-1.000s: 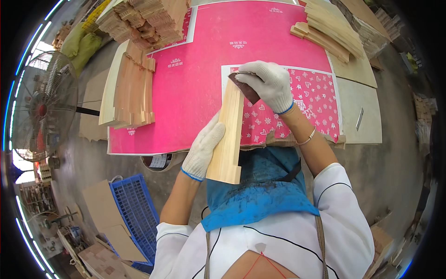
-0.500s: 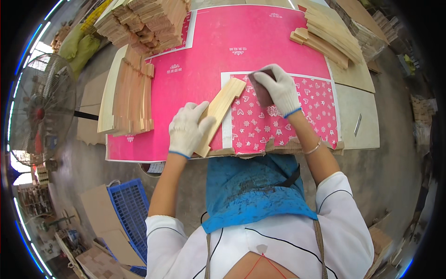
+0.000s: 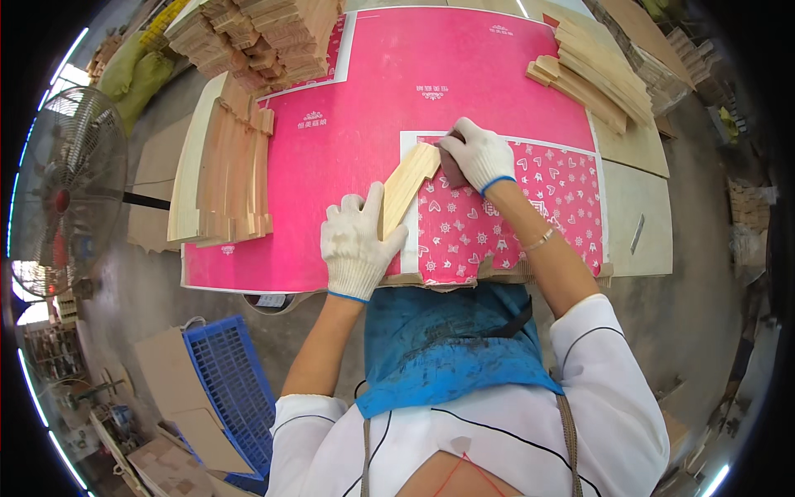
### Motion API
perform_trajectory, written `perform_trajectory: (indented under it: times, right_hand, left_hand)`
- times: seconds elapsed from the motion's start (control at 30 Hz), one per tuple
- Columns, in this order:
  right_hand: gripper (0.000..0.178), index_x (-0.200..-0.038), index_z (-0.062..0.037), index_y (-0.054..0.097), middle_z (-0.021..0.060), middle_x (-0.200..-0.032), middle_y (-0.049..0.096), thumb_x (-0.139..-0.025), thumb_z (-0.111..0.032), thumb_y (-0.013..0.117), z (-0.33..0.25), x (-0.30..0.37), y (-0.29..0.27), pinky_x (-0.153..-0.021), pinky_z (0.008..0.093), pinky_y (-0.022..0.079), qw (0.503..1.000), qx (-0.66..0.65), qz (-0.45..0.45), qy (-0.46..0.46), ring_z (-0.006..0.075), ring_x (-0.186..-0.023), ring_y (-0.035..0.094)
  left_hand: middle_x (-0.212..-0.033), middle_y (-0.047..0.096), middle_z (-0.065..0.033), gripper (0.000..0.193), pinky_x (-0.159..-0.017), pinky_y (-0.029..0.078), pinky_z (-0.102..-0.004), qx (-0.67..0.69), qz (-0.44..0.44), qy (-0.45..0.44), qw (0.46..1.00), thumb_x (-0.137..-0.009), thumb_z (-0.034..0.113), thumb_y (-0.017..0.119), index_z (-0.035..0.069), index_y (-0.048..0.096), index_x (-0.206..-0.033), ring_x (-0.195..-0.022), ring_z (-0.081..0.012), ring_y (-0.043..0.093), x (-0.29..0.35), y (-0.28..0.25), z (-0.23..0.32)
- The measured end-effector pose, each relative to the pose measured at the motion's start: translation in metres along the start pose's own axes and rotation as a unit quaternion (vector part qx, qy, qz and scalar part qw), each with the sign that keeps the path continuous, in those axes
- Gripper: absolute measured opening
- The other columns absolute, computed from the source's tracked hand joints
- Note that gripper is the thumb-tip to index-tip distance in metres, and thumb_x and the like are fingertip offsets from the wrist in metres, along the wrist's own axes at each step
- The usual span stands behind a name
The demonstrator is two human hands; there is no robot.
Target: Sanding the edges and flat surfaces of wooden components using a piece of sandpaper at a workbench.
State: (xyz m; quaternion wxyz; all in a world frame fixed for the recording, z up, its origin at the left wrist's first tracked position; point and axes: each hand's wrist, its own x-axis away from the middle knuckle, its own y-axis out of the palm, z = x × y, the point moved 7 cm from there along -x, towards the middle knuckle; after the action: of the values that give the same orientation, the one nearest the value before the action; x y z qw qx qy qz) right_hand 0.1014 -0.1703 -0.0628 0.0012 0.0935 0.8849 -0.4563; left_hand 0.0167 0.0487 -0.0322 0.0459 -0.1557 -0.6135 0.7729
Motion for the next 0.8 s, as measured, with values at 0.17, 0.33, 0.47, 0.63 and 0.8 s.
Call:
perform_trajectory:
  times: [0.17,0.33,0.47,0.63,0.8]
  right_hand:
    - [0.039,-0.098,-0.0065,0.064,0.0212,-0.088,0.069,-0.086,-0.043,0.061,0.018,0.023,-0.018,-0.077,0.0458,0.052,1.0,-0.013,0.01,0.0,0.0379,-0.088,0.067]
    - [0.045,-0.092,0.0,0.067,0.0205,-0.088,0.069,-0.081,-0.044,0.067,0.039,0.027,-0.041,-0.076,0.0386,0.051,0.978,-0.193,0.041,0.066,0.03,-0.084,0.067]
    - [0.046,-0.092,0.0011,0.066,0.0204,-0.087,0.068,-0.081,-0.044,0.068,0.031,0.015,-0.033,-0.074,0.0375,0.051,0.974,-0.21,0.041,0.075,0.0285,-0.082,0.067]
    - [0.045,-0.093,-0.0017,0.067,0.0202,-0.089,0.069,-0.081,-0.045,0.066,0.009,-0.006,-0.021,-0.076,0.0397,0.051,0.979,-0.192,0.047,0.044,0.031,-0.084,0.067]
    - [0.035,-0.098,-0.0093,0.066,0.0194,-0.091,0.07,-0.087,-0.042,0.06,-0.016,-0.022,0.009,-0.076,0.0464,0.052,1.0,0.009,0.017,0.017,0.0383,-0.087,0.067]
  left_hand:
    - [-0.101,0.059,-0.0127,0.066,-0.078,0.049,-0.044,0.018,-0.005,0.024,1.0,-0.073,0.041,0.073,0.011,0.059,-0.13,-0.091,-0.0311,0.059,0.0,-0.002,-0.005]
    - [-0.096,0.065,-0.0105,0.047,-0.077,0.051,-0.0444,0.086,-0.163,0.054,0.981,-0.084,0.036,0.065,0.01,0.061,-0.123,-0.09,-0.0303,0.065,-0.023,-0.025,-0.003]
    - [-0.089,0.067,-0.0078,0.034,-0.076,0.052,-0.0439,0.002,-0.097,0.093,0.991,-0.09,0.031,0.059,0.011,0.063,-0.117,-0.084,-0.0303,0.066,-0.046,-0.018,-0.033]
    - [-0.112,0.059,-0.012,0.068,-0.083,0.05,-0.0429,-0.017,-0.087,0.078,0.993,-0.072,0.046,0.077,0.008,0.058,-0.125,-0.1,-0.0316,0.058,-0.033,-0.012,-0.016]
    - [-0.111,0.059,-0.0089,0.067,-0.082,0.048,-0.043,0.008,0.031,0.069,0.997,-0.072,0.043,0.078,0.009,0.059,-0.126,-0.098,-0.0302,0.056,-0.02,0.001,-0.012]
